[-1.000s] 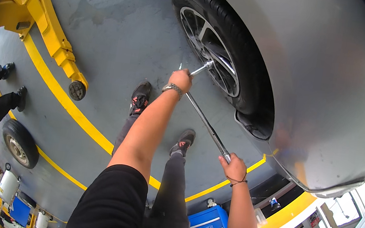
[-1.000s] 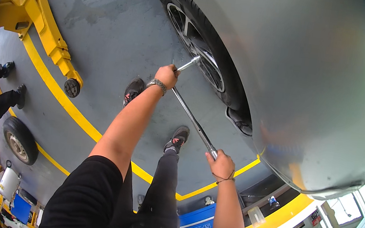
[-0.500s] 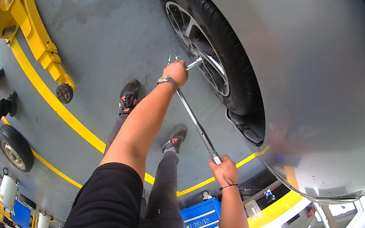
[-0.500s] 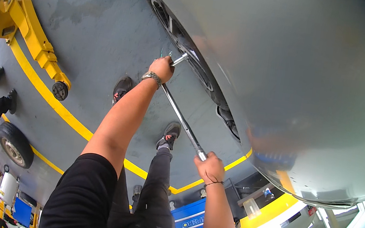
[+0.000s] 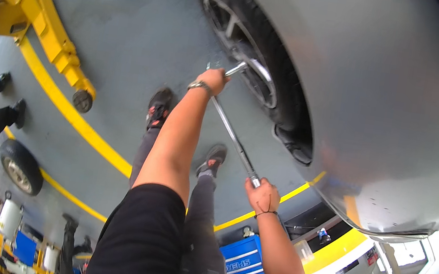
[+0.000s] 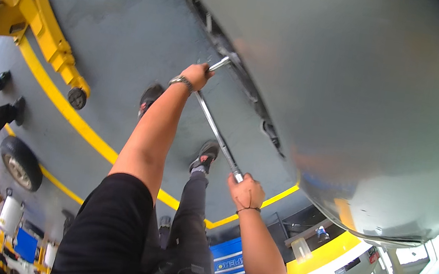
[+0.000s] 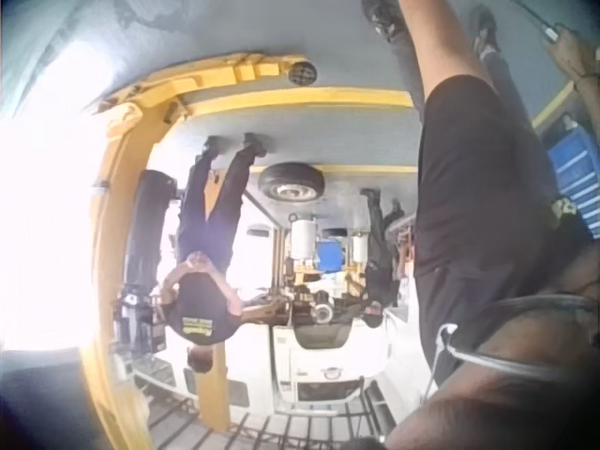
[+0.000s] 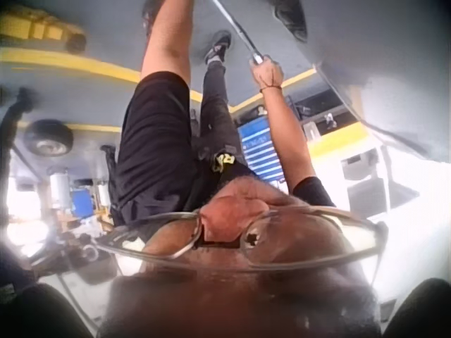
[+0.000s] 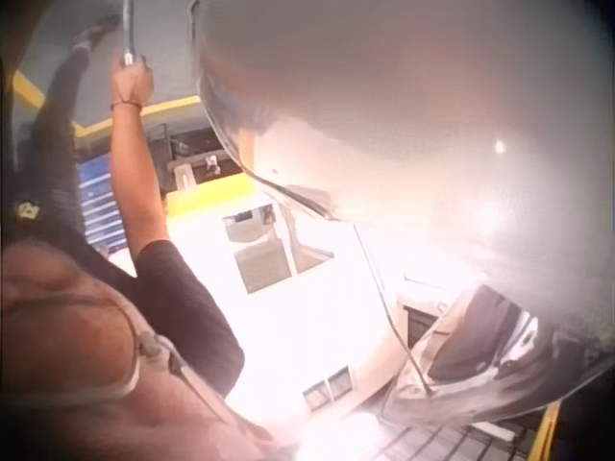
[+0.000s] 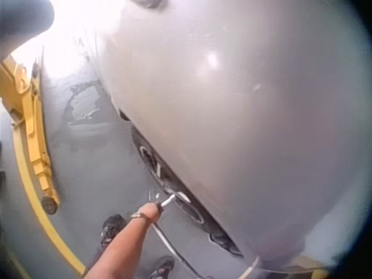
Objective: The person uses a torque wrench to tighten the nuts on a car wheel and then removes the oil dipstick to wipe it with a cloth.
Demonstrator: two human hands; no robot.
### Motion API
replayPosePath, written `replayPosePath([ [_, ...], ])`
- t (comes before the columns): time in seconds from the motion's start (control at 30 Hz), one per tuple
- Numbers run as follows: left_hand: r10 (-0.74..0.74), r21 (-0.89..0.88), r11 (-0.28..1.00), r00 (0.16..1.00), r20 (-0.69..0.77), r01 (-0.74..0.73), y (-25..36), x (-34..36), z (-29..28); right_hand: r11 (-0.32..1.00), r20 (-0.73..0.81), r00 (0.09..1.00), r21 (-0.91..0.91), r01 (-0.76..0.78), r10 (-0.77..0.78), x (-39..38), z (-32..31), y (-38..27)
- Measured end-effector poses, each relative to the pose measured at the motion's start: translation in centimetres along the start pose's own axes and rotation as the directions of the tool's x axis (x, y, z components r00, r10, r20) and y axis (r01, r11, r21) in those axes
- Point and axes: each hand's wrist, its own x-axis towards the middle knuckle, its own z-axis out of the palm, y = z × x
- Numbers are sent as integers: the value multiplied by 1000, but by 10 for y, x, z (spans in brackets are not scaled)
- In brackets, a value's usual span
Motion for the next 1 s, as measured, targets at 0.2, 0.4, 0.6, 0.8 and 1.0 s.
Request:
replayPosePath([
  [0.2, 35, -87, 995, 994, -103, -44, -31, 1, 7, 991, 5, 991, -4, 133, -133, -20, -39, -6],
  [0.4, 17, -345, 938, 999, 38, -3, -76, -14, -47, 991, 32, 991, -15, 131, -130, -21, -62, -45],
  [0.6, 130, -14, 991, 976, -174, -135, -66, 18, -86, 992, 38, 995, 82, 91, -94, 6, -55, -78],
  [0.8, 124, 58, 992, 962, -244, -113, -39, 7, -77, 988, 100, 991, 132, 78, -92, -8, -45, -70],
  [1.0, 166, 183, 979, 874, -457, -91, -21, 2, -71, 982, 91, 993, 178, 59, -76, -15, -64, -77],
])
